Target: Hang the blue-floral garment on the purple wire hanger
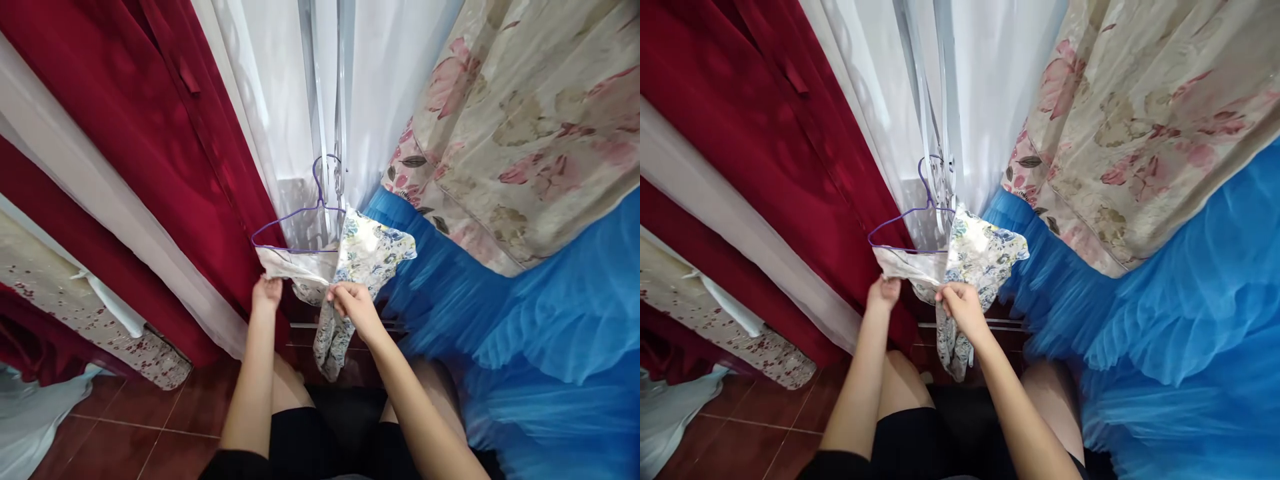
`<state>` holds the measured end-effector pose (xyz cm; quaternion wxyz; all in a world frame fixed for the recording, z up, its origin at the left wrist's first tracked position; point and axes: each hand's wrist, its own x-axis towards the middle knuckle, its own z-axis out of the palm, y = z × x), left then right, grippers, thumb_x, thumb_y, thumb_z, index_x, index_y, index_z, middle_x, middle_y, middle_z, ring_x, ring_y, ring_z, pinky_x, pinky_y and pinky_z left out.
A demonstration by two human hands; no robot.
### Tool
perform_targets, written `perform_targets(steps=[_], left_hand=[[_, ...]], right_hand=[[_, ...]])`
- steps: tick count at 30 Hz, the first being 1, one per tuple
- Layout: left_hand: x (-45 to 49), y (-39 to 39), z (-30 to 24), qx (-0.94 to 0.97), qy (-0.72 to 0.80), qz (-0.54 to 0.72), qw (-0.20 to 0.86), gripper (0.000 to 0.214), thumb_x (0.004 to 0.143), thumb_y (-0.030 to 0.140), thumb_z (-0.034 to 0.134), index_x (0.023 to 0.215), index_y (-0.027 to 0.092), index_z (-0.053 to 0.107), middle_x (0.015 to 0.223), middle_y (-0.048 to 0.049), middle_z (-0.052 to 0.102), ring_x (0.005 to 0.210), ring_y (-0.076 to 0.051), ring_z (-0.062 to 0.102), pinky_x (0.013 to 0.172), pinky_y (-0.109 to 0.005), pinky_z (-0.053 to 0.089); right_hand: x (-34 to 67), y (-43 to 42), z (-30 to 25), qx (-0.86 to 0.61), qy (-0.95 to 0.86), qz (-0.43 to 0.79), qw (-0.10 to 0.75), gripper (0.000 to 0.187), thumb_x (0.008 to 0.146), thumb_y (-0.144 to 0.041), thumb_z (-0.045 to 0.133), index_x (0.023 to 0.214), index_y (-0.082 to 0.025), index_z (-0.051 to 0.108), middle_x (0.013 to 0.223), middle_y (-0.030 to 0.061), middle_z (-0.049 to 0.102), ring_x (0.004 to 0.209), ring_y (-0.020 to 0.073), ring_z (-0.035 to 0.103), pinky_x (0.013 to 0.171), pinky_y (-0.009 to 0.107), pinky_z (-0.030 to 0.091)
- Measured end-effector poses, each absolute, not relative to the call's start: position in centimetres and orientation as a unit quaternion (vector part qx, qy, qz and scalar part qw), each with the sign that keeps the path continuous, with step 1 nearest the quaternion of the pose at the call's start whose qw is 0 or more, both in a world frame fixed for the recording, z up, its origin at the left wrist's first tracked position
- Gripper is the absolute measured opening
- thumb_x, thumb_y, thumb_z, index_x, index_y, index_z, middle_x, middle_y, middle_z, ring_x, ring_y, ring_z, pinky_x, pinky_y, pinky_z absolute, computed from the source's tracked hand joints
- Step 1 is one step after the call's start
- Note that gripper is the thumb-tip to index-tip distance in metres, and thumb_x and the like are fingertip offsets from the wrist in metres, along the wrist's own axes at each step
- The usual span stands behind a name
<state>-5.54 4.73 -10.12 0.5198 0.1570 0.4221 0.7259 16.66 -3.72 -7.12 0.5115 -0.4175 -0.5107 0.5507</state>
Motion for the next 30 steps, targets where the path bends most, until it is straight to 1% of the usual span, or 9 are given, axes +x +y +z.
perform_targets(steps=[5, 9, 13, 16, 18, 21, 23, 26, 30], left_hand=[[1.6, 0.0, -13.6, 0.123, 0.388, 0.664, 0.628, 0.013, 0.091, 0.022, 0.061, 0.080, 0.016, 0.058, 0.093, -0.0096, 0.069, 0.092, -0.020, 0.069, 0.090, -0.039, 0.055], [5.9, -3.4, -11.3, 0.297, 0.321, 0.640, 0.631, 0.026, 0.085, 0.039, 0.075, 0.080, 0.017, 0.063, 0.087, -0.0041, 0.064, 0.085, -0.017, 0.063, 0.084, -0.030, 0.052], [9.2, -6.2, -8.1, 0.572, 0.336, 0.522, 0.536, 0.029, 0.098, 0.042, 0.059, 0.084, 0.017, 0.065, 0.083, -0.0038, 0.059, 0.079, -0.016, 0.056, 0.075, -0.026, 0.046], [10.5, -7.0, -7.3, 0.674, 0.341, 0.472, 0.455, 0.029, 0.101, 0.042, 0.052, 0.092, 0.018, 0.066, 0.094, -0.0066, 0.061, 0.092, -0.020, 0.059, 0.089, -0.031, 0.047], [10.5, -6.9, -7.6, 0.712, 0.336, 0.440, 0.432, 0.030, 0.101, 0.045, 0.051, 0.111, 0.021, 0.066, 0.113, -0.0101, 0.060, 0.112, -0.023, 0.058, 0.104, -0.036, 0.044], [9.3, -6.5, -9.2, 0.741, 0.276, 0.337, 0.512, 0.046, 0.102, 0.053, 0.043, 0.134, 0.023, 0.058, 0.134, -0.0120, 0.056, 0.131, -0.026, 0.051, 0.117, -0.041, 0.036], [8.1, -6.6, -10.6, 0.734, 0.244, 0.238, 0.587, 0.050, 0.100, 0.056, 0.045, 0.132, 0.022, 0.061, 0.128, -0.0103, 0.063, 0.124, -0.027, 0.057, 0.111, -0.041, 0.042], [6.3, -7.1, -12.3, 0.741, 0.295, 0.139, 0.587, 0.042, 0.091, 0.054, 0.063, 0.105, 0.016, 0.073, 0.097, -0.0060, 0.072, 0.092, -0.025, 0.066, 0.084, -0.033, 0.052], [4.7, -6.8, -12.4, 0.749, 0.389, 0.216, 0.490, 0.034, 0.091, 0.046, 0.063, 0.089, 0.013, 0.070, 0.083, -0.0029, 0.068, 0.077, -0.018, 0.058, 0.071, -0.027, 0.045]], right_hand=[[20.4, -7.2, -14.6, -0.490, -0.443, 0.519, 0.542, 0.040, 0.088, -0.042, 0.055, 0.057, -0.018, 0.059, 0.041, -0.0042, 0.042, 0.041, 0.0099, 0.034, 0.048, 0.026, 0.024], [23.4, -9.7, -18.6, -0.552, -0.514, 0.498, 0.428, 0.028, 0.081, -0.040, 0.067, 0.067, -0.016, 0.065, 0.053, -0.0013, 0.052, 0.052, 0.0137, 0.045, 0.054, 0.028, 0.035], [24.3, -10.2, -16.9, -0.528, -0.564, 0.459, 0.439, 0.048, 0.073, -0.041, 0.081, 0.112, -0.017, 0.066, 0.100, 0.0061, 0.068, 0.090, 0.0221, 0.060, 0.079, 0.032, 0.048], [24.1, -10.0, -14.1, -0.455, -0.575, 0.530, 0.427, 0.033, 0.088, -0.048, 0.068, 0.091, -0.016, 0.067, 0.087, 0.0045, 0.066, 0.083, 0.0212, 0.059, 0.078, 0.033, 0.048], [24.3, -9.9, -12.5, -0.422, -0.558, 0.575, 0.424, 0.037, 0.095, -0.050, 0.059, 0.081, -0.016, 0.065, 0.077, 0.0028, 0.063, 0.076, 0.0191, 0.056, 0.073, 0.031, 0.047], [25.8, -10.0, -10.0, -0.393, -0.570, 0.594, 0.410, 0.031, 0.095, -0.046, 0.061, 0.088, -0.016, 0.066, 0.082, 0.0024, 0.064, 0.077, 0.0180, 0.055, 0.074, 0.029, 0.047], [27.7, -9.9, -8.1, -0.381, -0.608, 0.599, 0.355, 0.026, 0.092, -0.041, 0.064, 0.087, -0.015, 0.067, 0.078, 0.0015, 0.062, 0.071, 0.0157, 0.052, 0.068, 0.027, 0.045], [31.4, -9.1, -5.0, -0.390, -0.670, 0.560, 0.291, 0.025, 0.089, -0.034, 0.066, 0.074, -0.014, 0.065, 0.064, -0.0016, 0.054, 0.058, 0.0111, 0.042, 0.054, 0.023, 0.035], [35.8, -4.7, -1.6, -0.453, -0.699, 0.414, 0.365, 0.018, 0.078, -0.027, 0.070, 0.066, -0.014, 0.065, 0.056, -0.0039, 0.049, 0.051, 0.0090, 0.036, 0.048, 0.023, 0.026]])
